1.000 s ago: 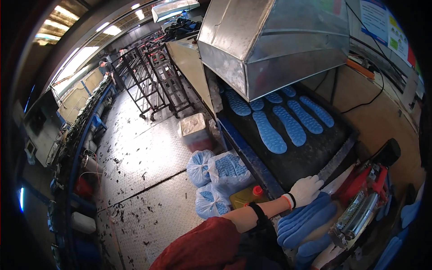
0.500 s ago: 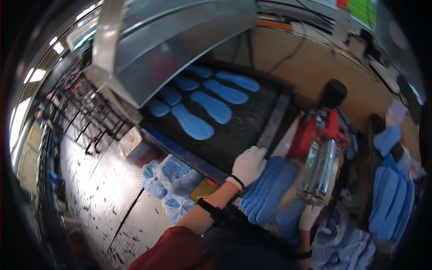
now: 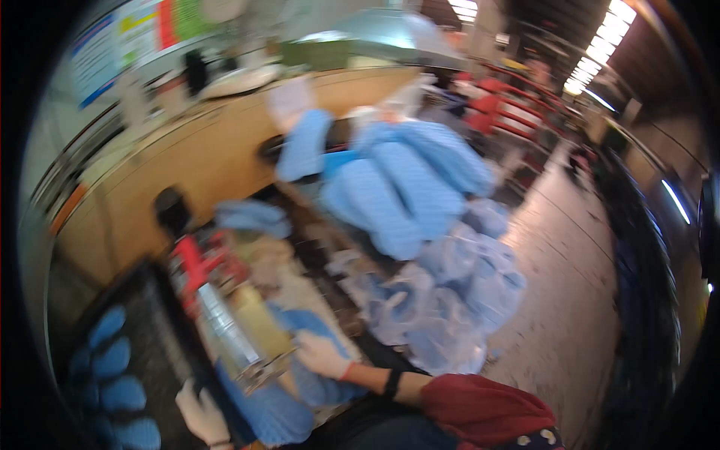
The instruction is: Apply adhesive and stack processed blue shoe insoles using a roller machine.
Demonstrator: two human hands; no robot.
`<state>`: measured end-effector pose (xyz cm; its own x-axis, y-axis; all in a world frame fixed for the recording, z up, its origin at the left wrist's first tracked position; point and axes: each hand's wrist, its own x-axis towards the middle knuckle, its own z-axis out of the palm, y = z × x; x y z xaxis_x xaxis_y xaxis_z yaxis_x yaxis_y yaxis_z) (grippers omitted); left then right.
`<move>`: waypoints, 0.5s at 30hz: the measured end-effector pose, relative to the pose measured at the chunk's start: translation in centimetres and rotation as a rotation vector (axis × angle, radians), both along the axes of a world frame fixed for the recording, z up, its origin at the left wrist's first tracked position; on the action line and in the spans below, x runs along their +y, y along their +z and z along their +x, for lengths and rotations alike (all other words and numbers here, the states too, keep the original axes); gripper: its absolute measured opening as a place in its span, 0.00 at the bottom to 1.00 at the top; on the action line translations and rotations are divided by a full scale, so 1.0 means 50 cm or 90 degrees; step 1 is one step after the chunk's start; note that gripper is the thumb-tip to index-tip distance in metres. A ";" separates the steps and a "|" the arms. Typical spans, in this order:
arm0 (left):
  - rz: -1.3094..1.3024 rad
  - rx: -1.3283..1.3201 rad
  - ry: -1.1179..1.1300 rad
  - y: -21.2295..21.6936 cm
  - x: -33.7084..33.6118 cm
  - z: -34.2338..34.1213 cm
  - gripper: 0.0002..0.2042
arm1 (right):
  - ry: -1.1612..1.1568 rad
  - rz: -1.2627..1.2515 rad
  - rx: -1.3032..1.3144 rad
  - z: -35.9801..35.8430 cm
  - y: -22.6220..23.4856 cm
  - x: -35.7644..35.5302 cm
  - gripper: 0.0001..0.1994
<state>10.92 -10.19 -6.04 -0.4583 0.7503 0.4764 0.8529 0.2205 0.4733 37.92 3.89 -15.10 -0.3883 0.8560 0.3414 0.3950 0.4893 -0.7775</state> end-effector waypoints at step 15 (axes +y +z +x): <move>-0.101 0.032 0.048 0.081 0.006 0.057 0.16 | -0.037 -0.141 0.030 0.012 0.067 -0.008 0.29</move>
<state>13.79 -9.89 -2.00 -0.4949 0.7824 0.3782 0.8527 0.3533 0.3848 38.54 3.49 -11.75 -0.3246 0.9324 0.1588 0.3779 0.2817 -0.8819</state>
